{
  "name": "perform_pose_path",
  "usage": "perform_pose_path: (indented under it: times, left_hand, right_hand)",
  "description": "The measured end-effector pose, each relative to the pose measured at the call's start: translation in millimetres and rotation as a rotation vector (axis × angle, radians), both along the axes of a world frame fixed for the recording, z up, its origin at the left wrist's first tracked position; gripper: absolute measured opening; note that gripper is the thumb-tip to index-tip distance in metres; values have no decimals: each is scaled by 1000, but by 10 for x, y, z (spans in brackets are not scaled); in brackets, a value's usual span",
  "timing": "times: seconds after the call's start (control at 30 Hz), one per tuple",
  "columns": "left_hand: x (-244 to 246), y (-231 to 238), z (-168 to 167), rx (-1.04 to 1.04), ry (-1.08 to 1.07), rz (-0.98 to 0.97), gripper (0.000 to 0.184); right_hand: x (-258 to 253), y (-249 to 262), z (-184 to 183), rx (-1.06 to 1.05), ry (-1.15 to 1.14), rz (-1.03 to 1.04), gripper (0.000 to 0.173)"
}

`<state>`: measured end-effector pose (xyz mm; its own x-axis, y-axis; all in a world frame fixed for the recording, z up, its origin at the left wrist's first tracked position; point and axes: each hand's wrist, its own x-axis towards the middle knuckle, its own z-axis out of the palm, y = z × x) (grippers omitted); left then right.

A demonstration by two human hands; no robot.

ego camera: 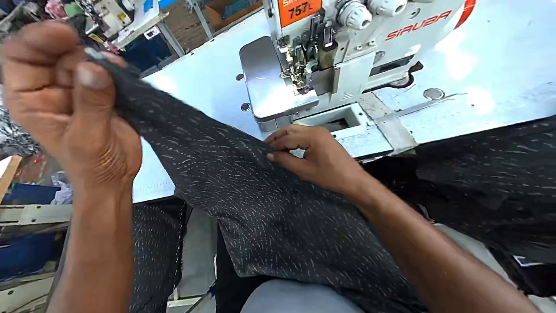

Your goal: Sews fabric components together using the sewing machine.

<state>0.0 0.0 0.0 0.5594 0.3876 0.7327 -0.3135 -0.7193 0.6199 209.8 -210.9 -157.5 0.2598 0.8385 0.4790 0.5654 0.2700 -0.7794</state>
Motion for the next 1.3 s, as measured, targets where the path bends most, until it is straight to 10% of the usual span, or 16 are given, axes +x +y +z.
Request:
perform_pose_path:
  times: [0.33, 0.53, 0.73, 1.3]
  left_hand:
    - [-484, 39, -126, -18, -62, 47, 11]
    - [470, 311, -124, 62, 52, 23, 24]
    - [1440, -266, -995, 65, 372, -91, 24]
    - [1305, -945, -1270, 539, 554, 243, 41]
  right_hand:
    - [-93, -154, -19, 126, 207, -2, 7]
    - [-345, -561, -164, -7, 399, 117, 7]
    - [-873, -1280, -892, -173, 782, 39, 11]
    - [-735, -1578, -1063, -243, 828, -33, 9]
